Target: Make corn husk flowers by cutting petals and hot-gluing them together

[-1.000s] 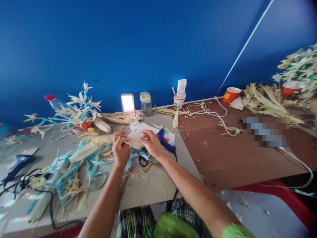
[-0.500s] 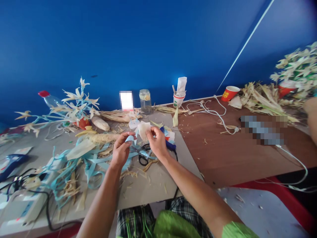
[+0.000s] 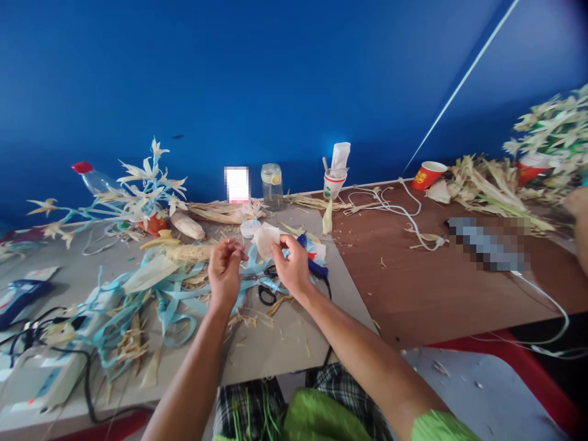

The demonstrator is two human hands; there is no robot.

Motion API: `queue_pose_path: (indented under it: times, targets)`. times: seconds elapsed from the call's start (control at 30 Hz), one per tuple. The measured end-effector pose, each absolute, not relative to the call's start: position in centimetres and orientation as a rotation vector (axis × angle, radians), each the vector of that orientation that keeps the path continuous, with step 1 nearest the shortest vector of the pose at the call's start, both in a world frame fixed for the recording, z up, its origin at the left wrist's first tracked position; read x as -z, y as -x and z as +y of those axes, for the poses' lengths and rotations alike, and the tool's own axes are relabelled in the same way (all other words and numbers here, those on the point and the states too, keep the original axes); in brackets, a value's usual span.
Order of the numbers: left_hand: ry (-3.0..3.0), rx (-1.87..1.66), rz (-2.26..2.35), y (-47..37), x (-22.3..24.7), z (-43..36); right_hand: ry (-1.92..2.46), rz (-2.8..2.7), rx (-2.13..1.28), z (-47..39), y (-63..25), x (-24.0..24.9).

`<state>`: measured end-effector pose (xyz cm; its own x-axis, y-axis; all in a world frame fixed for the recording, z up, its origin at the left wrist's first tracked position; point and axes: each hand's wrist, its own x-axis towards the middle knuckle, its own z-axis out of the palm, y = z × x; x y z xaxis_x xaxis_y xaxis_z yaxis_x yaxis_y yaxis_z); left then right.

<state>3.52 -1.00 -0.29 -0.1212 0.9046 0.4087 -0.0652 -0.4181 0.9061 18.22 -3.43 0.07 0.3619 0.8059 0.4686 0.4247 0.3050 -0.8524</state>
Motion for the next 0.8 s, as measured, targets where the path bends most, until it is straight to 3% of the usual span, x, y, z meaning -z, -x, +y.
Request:
queue_pose_path:
  times: [0.2, 0.43, 0.8]
  targets:
    - [-1.333, -1.227, 0.867, -4.4, 0.8, -1.6, 1.317, -1.265, -0.361, -3.5, -18.2, 0.0]
    - [-1.281, -1.223, 0.958, -4.8, 1.2, -1.6, 1.277, -1.311, -0.441, -3.9, -17.8, -0.3]
    - [-0.897, -1.052, 0.663, -4.6, 0.8, -1.8, 1.063, -1.122, -1.172, -2.8, -18.1, 0.3]
